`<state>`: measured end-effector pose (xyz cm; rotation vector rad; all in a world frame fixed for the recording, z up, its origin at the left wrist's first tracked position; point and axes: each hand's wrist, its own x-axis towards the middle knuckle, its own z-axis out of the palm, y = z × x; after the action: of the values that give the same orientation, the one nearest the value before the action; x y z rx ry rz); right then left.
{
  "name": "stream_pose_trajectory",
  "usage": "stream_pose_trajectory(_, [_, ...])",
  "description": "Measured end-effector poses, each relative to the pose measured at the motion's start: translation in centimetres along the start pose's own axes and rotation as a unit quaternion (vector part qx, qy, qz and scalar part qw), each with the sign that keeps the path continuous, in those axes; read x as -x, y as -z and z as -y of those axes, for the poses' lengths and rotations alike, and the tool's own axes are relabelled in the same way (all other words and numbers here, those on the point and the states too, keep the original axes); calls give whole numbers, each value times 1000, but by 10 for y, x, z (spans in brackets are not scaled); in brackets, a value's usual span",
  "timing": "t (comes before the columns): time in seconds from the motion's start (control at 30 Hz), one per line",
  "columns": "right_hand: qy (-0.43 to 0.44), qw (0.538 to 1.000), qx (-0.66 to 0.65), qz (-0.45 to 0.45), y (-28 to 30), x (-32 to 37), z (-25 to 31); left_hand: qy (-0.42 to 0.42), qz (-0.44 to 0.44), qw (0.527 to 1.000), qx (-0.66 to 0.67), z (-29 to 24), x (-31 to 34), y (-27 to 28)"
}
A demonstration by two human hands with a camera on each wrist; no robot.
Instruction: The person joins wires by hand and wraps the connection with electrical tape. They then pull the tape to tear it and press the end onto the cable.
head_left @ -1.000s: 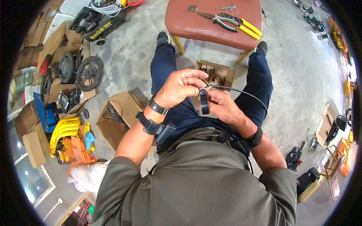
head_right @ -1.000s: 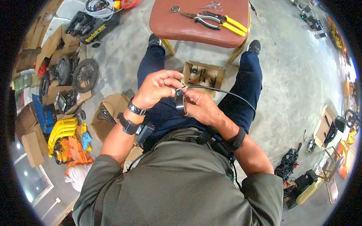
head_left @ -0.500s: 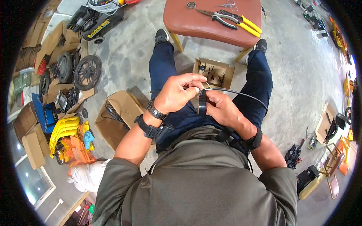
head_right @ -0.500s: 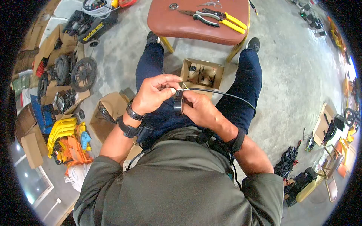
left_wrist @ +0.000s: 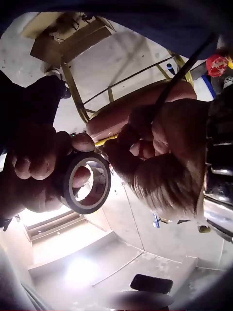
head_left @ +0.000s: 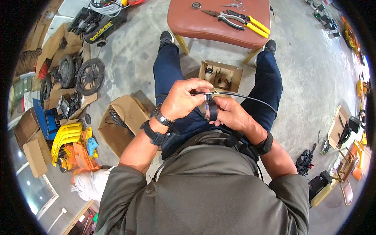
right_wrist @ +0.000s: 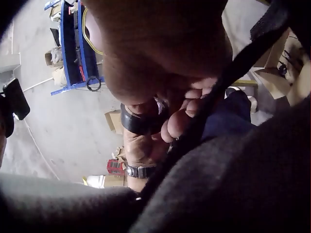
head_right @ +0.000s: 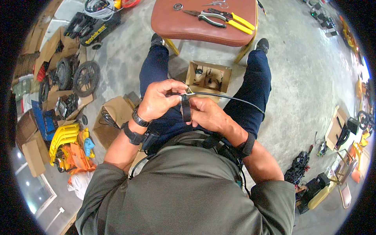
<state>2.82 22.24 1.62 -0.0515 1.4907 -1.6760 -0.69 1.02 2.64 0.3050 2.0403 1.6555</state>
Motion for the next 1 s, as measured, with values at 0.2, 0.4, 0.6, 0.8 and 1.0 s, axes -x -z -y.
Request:
stream_pose_trajectory(0.2, [94, 993, 53, -49, -5, -4, -11, 17, -5, 999, 40, 8, 1, -1])
stream_pose_trajectory(0.4, [108, 990, 54, -76, -6, -7, -18, 31, -34, 998, 39, 6, 1, -3])
stream_pose_trajectory(0.6, [95, 989, 76, -79, -7, -6, -10, -34, -73, 996, 35, 3, 3, -7])
stream_pose_trajectory(0.8, [109, 988, 86, -73, -7, -8, -12, -56, -85, 994, 27, 2, 5, -6])
stream_pose_trajectory(1.0, [94, 988, 103, -68, -6, -9, -14, -55, -78, 995, 23, 5, 3, -5])
